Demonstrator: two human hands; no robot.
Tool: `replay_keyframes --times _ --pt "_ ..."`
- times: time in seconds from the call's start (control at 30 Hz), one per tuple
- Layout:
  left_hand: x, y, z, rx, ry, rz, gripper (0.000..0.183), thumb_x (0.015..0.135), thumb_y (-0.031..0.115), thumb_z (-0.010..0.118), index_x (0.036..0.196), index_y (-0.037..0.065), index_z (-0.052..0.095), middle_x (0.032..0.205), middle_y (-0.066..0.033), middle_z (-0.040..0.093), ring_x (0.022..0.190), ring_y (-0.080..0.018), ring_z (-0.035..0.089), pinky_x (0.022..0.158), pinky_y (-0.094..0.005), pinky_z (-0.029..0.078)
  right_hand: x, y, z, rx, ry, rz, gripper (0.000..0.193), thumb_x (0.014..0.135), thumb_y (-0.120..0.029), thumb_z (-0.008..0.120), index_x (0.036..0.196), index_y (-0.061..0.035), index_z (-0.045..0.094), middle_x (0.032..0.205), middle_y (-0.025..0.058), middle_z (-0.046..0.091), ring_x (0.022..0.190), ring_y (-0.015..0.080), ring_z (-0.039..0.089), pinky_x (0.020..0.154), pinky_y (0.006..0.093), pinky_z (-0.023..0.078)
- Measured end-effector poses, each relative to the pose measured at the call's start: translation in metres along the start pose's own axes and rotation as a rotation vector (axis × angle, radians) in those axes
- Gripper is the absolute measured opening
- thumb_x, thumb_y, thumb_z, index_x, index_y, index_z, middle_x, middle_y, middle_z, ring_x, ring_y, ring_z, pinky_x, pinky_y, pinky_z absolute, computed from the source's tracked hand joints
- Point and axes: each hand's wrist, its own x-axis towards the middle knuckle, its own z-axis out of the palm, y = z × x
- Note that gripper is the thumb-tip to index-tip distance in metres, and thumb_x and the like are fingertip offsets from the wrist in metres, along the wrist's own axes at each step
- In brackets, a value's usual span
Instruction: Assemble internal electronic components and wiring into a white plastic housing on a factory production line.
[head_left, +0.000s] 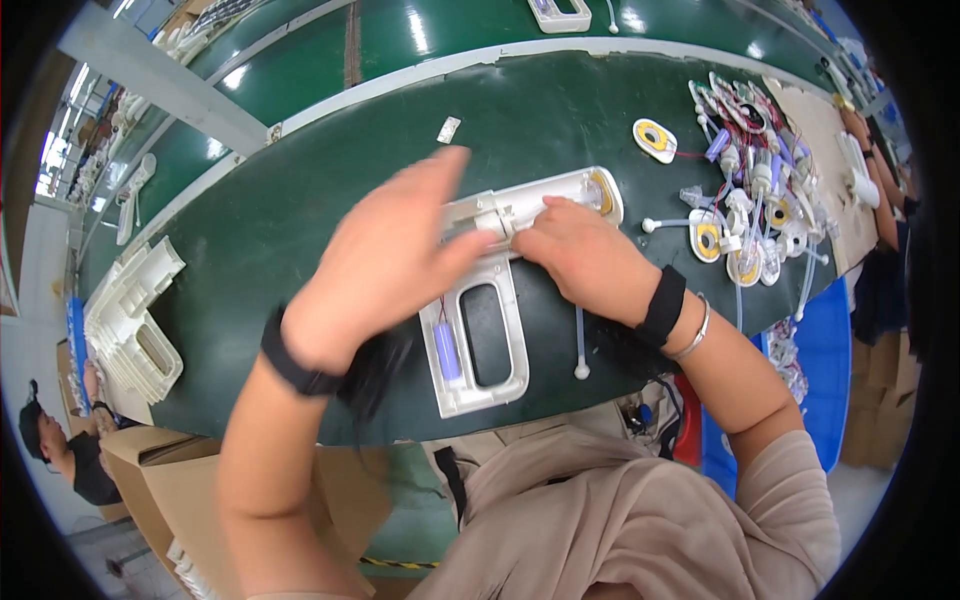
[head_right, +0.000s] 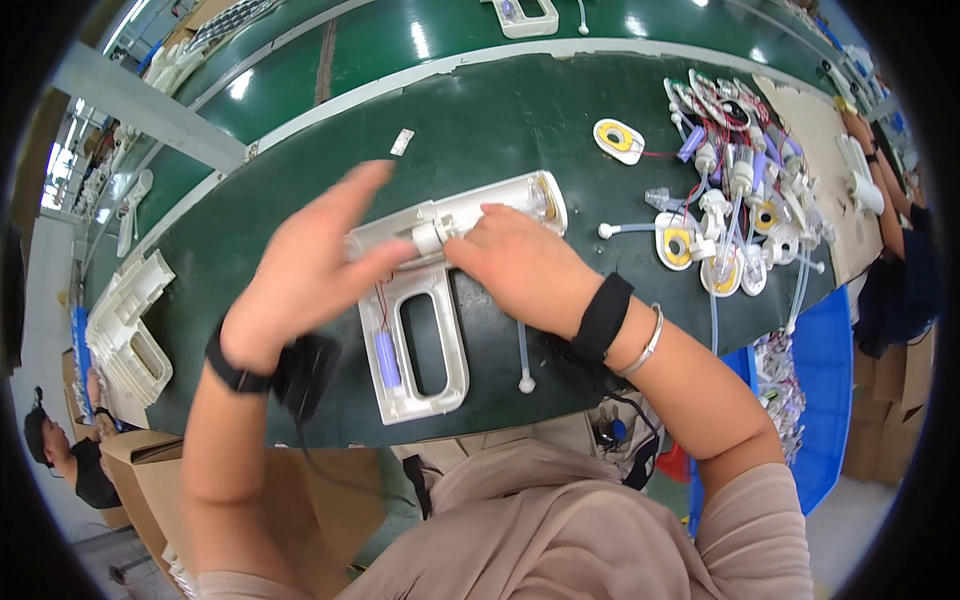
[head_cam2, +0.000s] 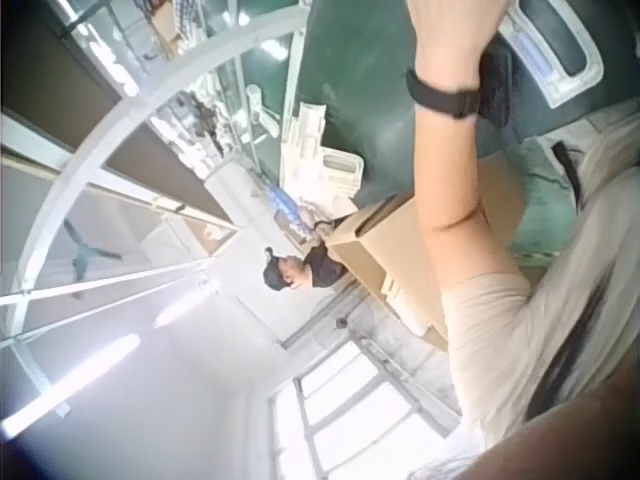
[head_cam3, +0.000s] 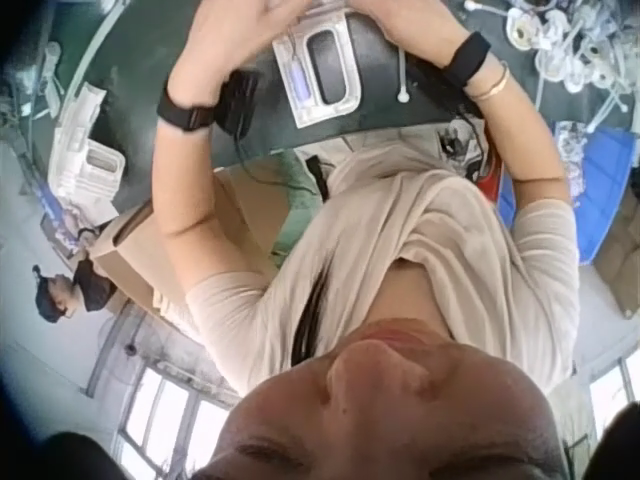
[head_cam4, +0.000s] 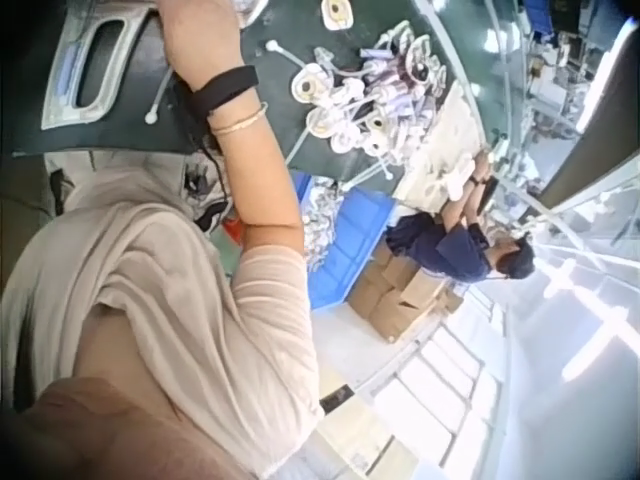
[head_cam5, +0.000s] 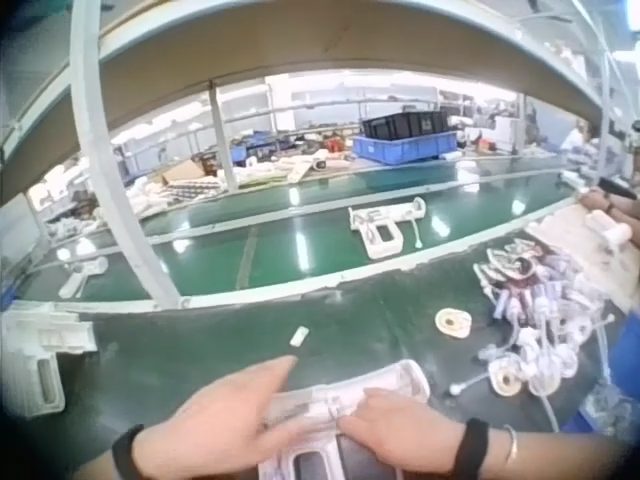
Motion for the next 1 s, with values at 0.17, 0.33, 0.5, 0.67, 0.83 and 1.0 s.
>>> replay_keyframes --times 0.17,0.33,0.5,0.67,0.83,1.0 --pt "-0.092 0.034 0.043 0.201 0.014 -0.205 0.078 0.078 0.035 0.071 0.132 -0.008 0.036 0.136 -0.0323 0.037 0.122 -0.0458 0.042 0.097 -0.0448 0.041 0.023 0.001 0.017 -0.109 0.083 0.074 0.018 0.075 -0.001 0.052 0.093 -0.0054 0.055 0.074 0.0079 0.06 0.082 0.0264 0.058 0.093 0.0391 0.041" --pt "-0.073 0.025 0.061 0.302 0.037 -0.348 0.082 0.075 0.035 0.071 0.132 -0.01 0.033 0.136 -0.0352 0.033 0.115 -0.0486 0.043 0.098 -0.0471 0.038 0.025 -0.015 -0.012 -0.058 0.333 0.129 0.026 0.074 -0.003 0.062 0.099 -0.004 0.057 0.101 0.0148 0.058 0.095 0.032 0.055 0.089 0.0422 0.042" --pt "-0.039 -0.01 0.011 0.121 0.145 -0.498 0.087 0.071 0.029 0.073 0.137 -0.008 0.03 0.128 -0.0301 0.047 0.115 -0.0414 0.051 0.095 -0.0421 0.042 -0.021 -0.027 -0.036 0.162 0.262 0.188 0.031 0.07 -0.009 0.071 0.099 -0.0067 0.059 0.116 0.0159 0.052 0.102 0.034 0.053 0.087 0.0421 0.044" --pt "0.086 -0.108 -0.022 0.18 0.344 -0.347 0.077 0.072 0.033 0.071 0.129 -0.004 0.036 0.117 -0.0267 0.055 0.108 -0.0416 0.054 0.089 -0.0438 0.046 -0.029 -0.011 -0.028 0.195 0.242 0.162 0.026 0.074 -0.011 0.069 0.098 -0.0066 0.059 0.118 0.015 0.051 0.099 0.0325 0.054 0.084 0.0405 0.045" --pt "0.187 -0.196 -0.024 0.291 0.37 -0.458 0.081 0.07 0.04 0.071 0.129 -0.005 0.038 0.124 -0.0234 0.052 0.11 -0.0375 0.055 0.091 -0.0403 0.045 -0.033 0.002 -0.031 0.215 0.187 0.248 0.022 0.075 -0.012 0.068 0.095 -0.008 0.059 0.112 0.0118 0.054 0.096 0.028 0.055 0.081 0.0375 0.046" --pt "0.207 -0.225 -0.006 0.115 0.303 -0.522 0.089 0.064 0.044 0.078 0.133 0.003 0.04 0.128 -0.021 0.051 0.117 -0.0337 0.052 0.097 -0.0382 0.043 -0.027 0.006 -0.024 0.226 0.116 0.186 0.022 0.075 -0.015 0.069 0.094 -0.0092 0.06 0.11 0.01 0.056 0.097 0.0257 0.056 0.081 0.036 0.046"
